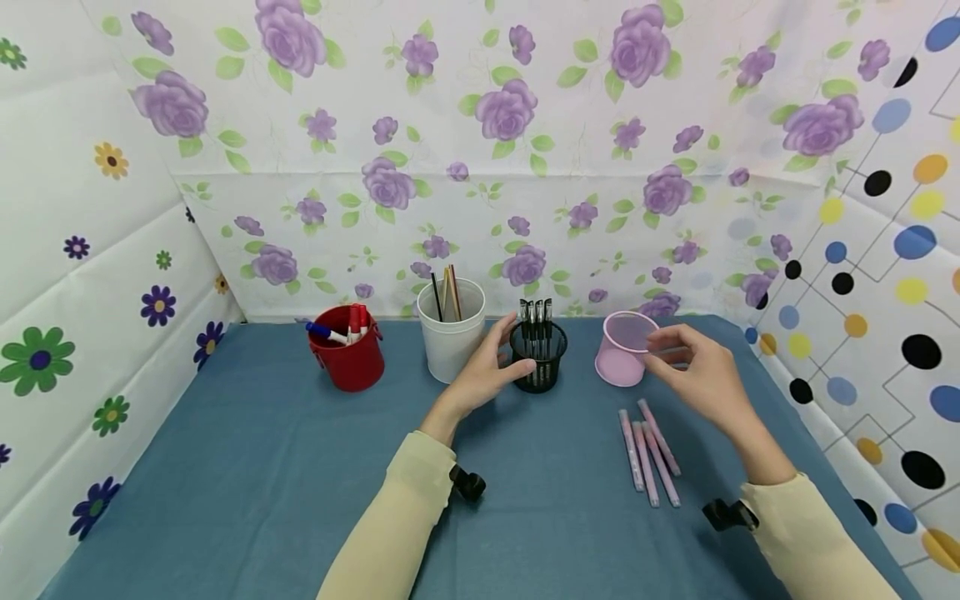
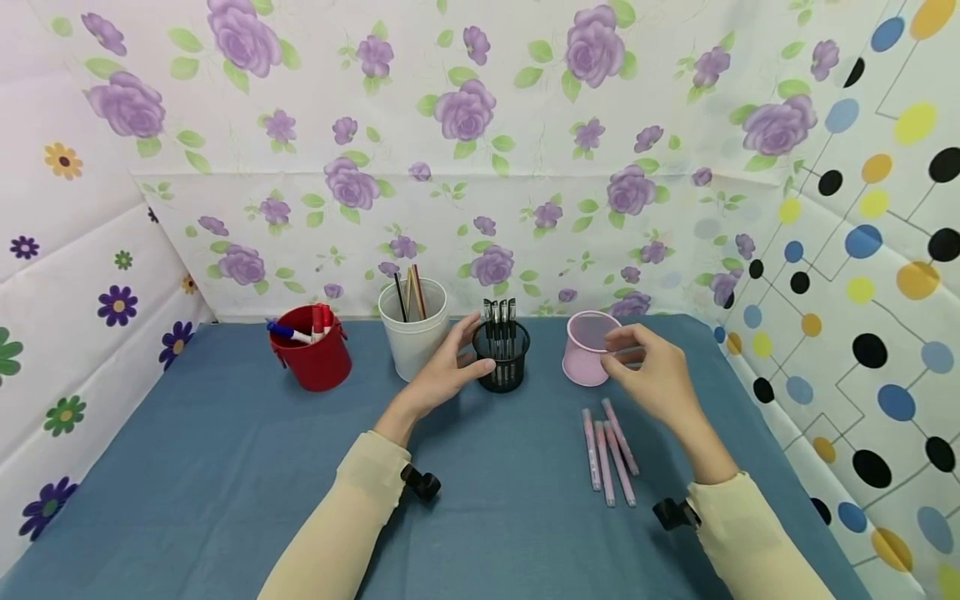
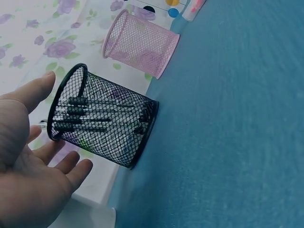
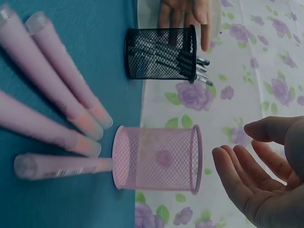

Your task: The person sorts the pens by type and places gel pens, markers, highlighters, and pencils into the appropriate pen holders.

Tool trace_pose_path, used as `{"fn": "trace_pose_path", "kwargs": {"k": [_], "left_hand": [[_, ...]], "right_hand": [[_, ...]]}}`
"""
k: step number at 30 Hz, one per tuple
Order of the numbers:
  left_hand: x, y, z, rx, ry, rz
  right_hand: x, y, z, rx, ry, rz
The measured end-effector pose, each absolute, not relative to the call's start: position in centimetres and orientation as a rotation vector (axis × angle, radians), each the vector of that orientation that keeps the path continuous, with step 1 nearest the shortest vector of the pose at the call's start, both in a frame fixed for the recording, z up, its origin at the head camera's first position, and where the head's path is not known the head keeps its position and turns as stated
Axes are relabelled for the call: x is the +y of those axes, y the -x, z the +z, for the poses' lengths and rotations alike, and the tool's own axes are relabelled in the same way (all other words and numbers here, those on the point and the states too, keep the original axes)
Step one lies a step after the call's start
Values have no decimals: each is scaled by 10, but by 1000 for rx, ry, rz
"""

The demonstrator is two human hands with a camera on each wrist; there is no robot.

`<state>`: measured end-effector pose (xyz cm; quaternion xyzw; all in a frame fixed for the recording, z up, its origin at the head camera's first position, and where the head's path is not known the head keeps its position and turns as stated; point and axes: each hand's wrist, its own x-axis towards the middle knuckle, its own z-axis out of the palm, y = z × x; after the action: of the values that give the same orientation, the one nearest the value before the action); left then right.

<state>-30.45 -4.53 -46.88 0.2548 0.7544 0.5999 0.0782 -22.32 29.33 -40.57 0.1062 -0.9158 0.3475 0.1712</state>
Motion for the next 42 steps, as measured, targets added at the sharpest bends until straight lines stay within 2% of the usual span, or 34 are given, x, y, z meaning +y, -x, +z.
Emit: {"fn": "trace_pose_path", "kwargs": {"k": [22,30,42], "left_hand": [[-41,282,-426,2628,-842,1522],[-26,273,-420,2533,-949,1661],[10,265,-422,2400,-953,1691]], "right_hand": [[337,197,-418,-2642,-281,942],[341,192,-419,-2652,-289,940],[342,180,-424,-2677,-262,925]]}}
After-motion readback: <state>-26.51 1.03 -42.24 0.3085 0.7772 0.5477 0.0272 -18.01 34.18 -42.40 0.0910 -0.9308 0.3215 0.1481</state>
